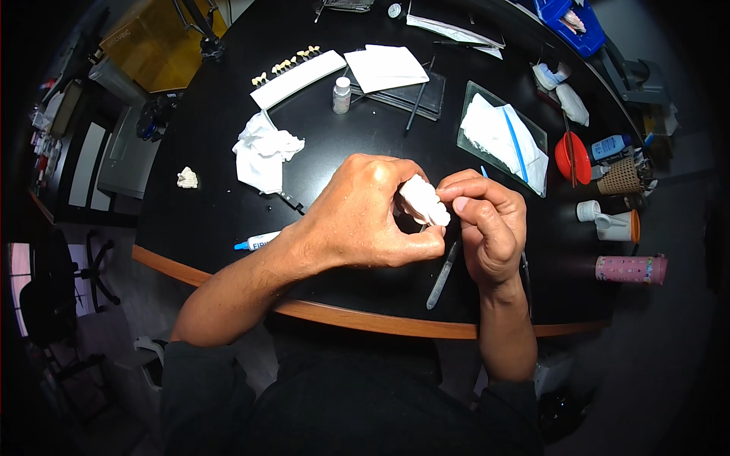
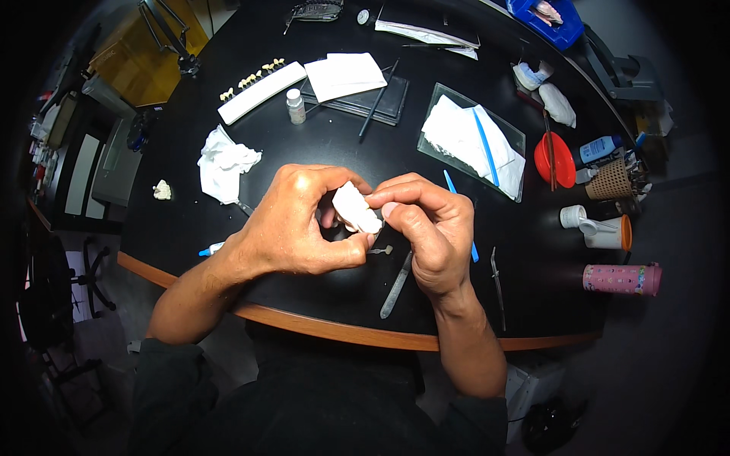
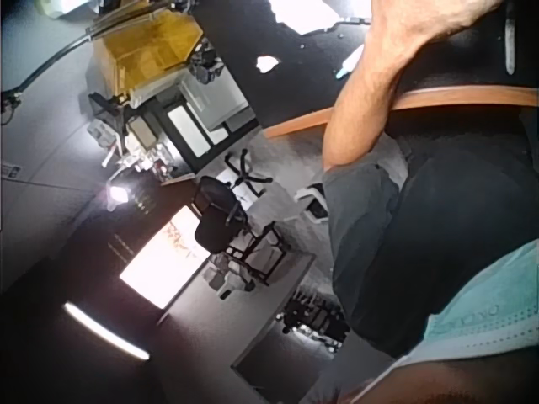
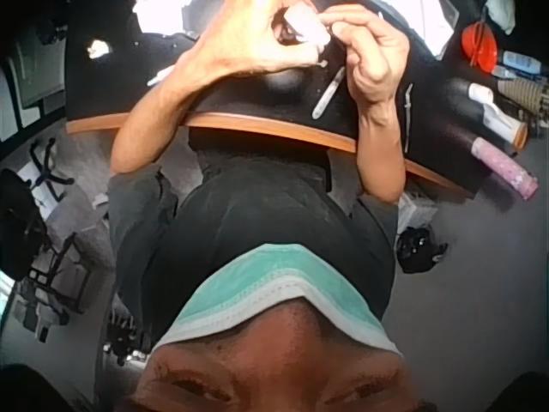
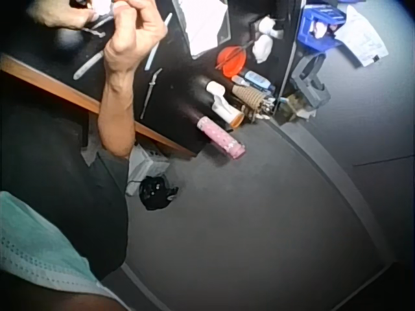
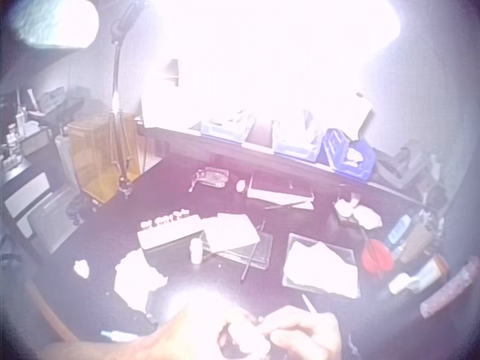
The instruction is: The person wipes a dental model with a cloth, then uses a spatula and a syringe to apply a paste to a small prosthetic piece.
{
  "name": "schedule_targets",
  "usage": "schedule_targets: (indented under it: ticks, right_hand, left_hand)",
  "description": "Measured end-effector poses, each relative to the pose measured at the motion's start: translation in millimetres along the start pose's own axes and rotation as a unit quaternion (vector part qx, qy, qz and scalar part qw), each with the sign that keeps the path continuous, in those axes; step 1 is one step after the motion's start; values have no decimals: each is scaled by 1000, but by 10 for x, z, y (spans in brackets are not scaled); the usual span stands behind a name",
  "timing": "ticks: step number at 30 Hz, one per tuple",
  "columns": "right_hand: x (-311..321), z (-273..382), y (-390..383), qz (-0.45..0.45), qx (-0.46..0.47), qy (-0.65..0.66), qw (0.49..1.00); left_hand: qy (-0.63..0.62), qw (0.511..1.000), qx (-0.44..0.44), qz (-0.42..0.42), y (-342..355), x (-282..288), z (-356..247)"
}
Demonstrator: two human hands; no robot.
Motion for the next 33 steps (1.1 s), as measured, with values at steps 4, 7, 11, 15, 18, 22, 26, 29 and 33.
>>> schedule_targets:
  ticks: [4, 7, 11, 15, 18, 22, 26, 29, 33]
  right_hand:
    - [-31, 19, 1, 0, 10, 1, 1000]
    - [-33, 19, 1, 6, 6, 7, 1000]
    - [-28, -24, 2, 8, -16, 39, 999]
    - [-26, -47, 2, 10, -32, 44, 998]
    - [-23, -45, -2, 7, -38, 38, 999]
    - [-13, -52, -8, 5, -53, 43, 998]
    - [-20, -71, -9, 5, -52, 42, 998]
    - [-27, -56, -13, -6, -30, 36, 999]
    - [-22, -22, -10, -20, -38, 30, 999]
  left_hand:
    - [16, 1000, -23, -12, -2, 16, -30]
    - [32, 999, -38, -15, -2, 12, -39]
    - [80, 994, -67, -31, -20, 22, -90]
    - [109, 987, -104, -54, -43, 35, -118]
    - [115, 985, -114, -63, -57, 35, -132]
    - [138, 983, -110, -58, -63, 26, -141]
    - [171, 975, -129, -62, -77, 23, -169]
    - [184, 971, -140, -69, -78, 39, -194]
    - [183, 970, -141, -69, -76, 28, -190]
Point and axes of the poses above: each hand's wrist, its own y-axis towards the middle knuckle, its own x-axis out of the back of the hand, z = x × y, the point moved 8 cm from there along y, towards the middle knuckle, and after that the axes turned 5 degrees about -x, right-handed, at the moved point
